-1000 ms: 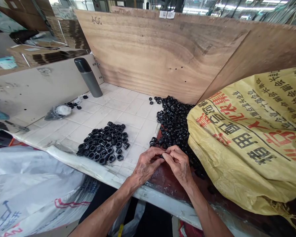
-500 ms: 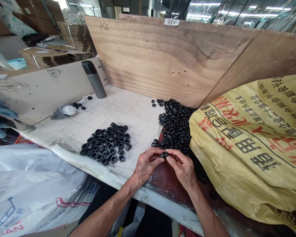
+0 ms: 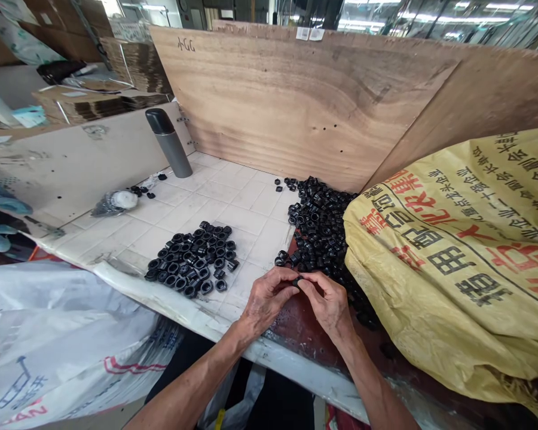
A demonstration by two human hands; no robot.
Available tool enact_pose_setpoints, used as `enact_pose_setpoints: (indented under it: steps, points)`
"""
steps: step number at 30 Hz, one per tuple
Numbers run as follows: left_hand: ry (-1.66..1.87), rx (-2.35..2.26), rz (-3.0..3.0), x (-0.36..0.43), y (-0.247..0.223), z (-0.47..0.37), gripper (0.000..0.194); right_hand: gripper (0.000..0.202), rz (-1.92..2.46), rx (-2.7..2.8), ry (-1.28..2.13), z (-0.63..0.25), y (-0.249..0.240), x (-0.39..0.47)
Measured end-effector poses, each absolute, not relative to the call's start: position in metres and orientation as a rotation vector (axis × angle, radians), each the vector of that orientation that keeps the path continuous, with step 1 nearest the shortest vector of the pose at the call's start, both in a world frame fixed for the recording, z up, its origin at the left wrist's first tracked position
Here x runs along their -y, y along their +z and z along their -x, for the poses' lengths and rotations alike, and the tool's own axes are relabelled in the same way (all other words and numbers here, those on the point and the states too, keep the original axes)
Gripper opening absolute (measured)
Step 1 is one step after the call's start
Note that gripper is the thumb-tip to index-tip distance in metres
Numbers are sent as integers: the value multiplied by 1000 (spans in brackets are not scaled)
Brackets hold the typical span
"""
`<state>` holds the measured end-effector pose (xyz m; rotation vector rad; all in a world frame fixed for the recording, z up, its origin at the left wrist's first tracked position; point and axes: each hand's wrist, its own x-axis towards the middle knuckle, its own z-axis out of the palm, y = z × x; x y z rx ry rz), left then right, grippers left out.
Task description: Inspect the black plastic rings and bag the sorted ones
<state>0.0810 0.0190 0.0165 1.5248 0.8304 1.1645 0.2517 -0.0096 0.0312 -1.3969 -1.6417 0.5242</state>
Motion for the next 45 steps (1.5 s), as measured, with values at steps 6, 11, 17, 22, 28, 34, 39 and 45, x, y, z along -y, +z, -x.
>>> enact_pose_setpoints:
  steps: [6, 11, 17, 22, 28, 34, 39, 45]
  points:
    - [1122, -751, -1672, -18, 19, -81, 14, 43, 1473, 1729, 400, -250, 28, 7]
    - [1067, -730, -1565, -17, 22, -83, 15, 30, 1480, 1546, 422, -246, 26, 9]
    - [1082, -766, -1161, -17, 25, -85, 20, 18, 1306, 1655, 491, -249, 34, 15]
    - [1067, -735, -1293, -17, 21, -84, 17, 39, 1383, 1688, 367, -249, 31, 14]
    - [1112, -717, -1198, -19, 18, -84, 17, 46, 1426, 1542, 604, -250, 35, 16]
    - [1126, -757, -1186, -20, 15, -84, 17, 41, 1473, 1462, 732, -249, 44, 16]
    - [1112, -756, -1172, -20, 18, -84, 17, 37, 1456, 1496, 718, -248, 44, 16]
    - [1087, -799, -1192, -18, 23, -84, 17, 31, 1448, 1508, 710, -250, 36, 15]
